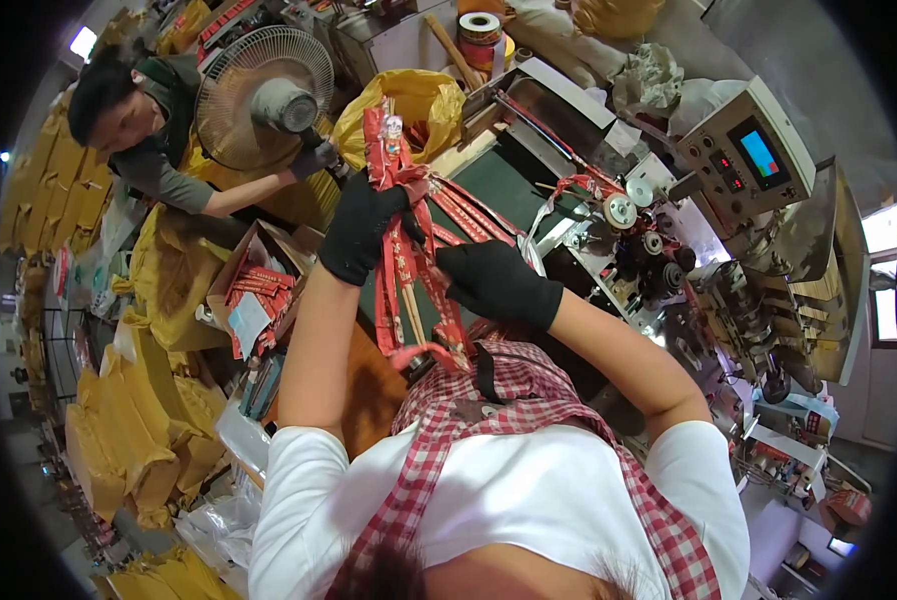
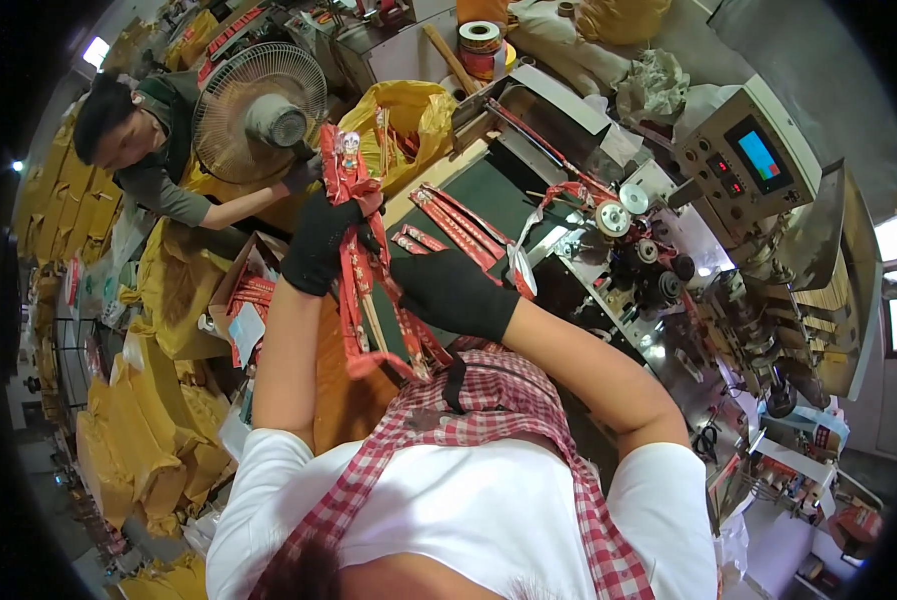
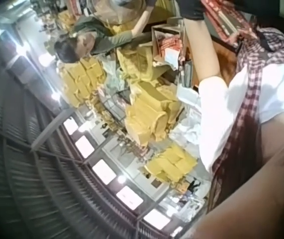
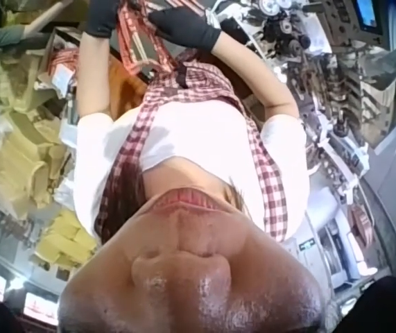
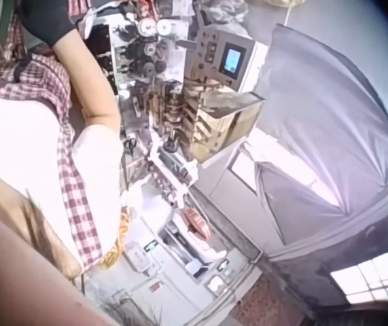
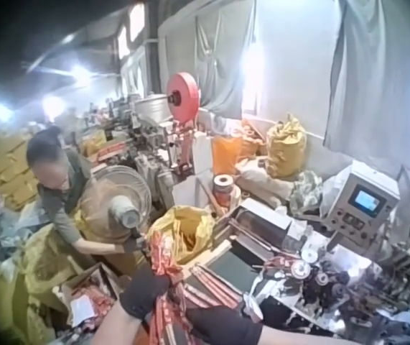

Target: Packaging bundles of red items into plastic bags and operating production machinery.

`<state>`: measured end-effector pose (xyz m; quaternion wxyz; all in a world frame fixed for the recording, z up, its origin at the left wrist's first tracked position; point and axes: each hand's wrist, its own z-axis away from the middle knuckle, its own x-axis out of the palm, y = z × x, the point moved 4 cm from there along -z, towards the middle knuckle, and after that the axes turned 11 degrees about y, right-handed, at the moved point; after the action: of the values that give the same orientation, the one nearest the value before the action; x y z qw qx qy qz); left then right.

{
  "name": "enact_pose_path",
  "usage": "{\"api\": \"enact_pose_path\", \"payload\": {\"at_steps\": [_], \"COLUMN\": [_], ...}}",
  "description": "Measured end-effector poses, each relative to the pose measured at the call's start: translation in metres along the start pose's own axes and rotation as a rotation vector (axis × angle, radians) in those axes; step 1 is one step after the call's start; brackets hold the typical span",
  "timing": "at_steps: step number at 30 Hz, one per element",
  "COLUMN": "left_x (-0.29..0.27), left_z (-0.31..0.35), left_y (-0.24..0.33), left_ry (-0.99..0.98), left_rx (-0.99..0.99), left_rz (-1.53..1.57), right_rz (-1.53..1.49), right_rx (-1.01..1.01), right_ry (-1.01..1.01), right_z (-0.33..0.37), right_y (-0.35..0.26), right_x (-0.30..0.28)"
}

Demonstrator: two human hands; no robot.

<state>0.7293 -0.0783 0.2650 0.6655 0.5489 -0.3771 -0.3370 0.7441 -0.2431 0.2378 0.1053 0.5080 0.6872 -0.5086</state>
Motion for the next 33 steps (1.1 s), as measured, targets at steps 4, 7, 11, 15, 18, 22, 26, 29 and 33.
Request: {"api": "enact_pose_path", "payload": {"at_steps": [4,7,11,15,18,22,26,29,33], "left_x": [-0.048,-0.080,-0.092,-0.073,-0.045,-0.010,-0.010,-0.021,-0.049], "left_z": [-0.033,-0.039,-0.037,-0.025,-0.019,-0.013,-0.019,-0.020,-0.026], "left_y": [-0.045,-0.024,0.006,0.011,0.002,-0.016,-0.013,-0.017,-0.022], "left_ry": [0.221,0.368,0.427,0.490,0.287,0.012,0.032,0.066,0.237], "left_rx": [-0.018,0.115,0.200,0.303,0.112,0.070,0.141,0.134,0.085], "left_rz": [0.301,0.285,0.313,0.307,0.321,0.054,0.130,0.148,0.371], "right_rz": [0.071,0.131,0.585,0.312,0.018,-0.481,-0.741,-0.728,0.241], "right_rx": [-0.063,0.095,0.210,0.462,0.477,0.450,0.528,0.396,0.038], "right_ry": [-0.318,-0.430,-0.870,-0.123,0.079,0.146,0.195,0.225,0.378], "right_z": [0.035,0.062,0.114,0.052,-0.014,-0.085,-0.093,-0.076,-0.057], "right_y": [-0.008,0.026,0.103,0.112,0.104,0.065,0.053,0.044,0.011], "right_x": [0.010,-0.007,0.005,-0.041,-0.050,-0.018,-0.023,-0.018,-0.030]}}
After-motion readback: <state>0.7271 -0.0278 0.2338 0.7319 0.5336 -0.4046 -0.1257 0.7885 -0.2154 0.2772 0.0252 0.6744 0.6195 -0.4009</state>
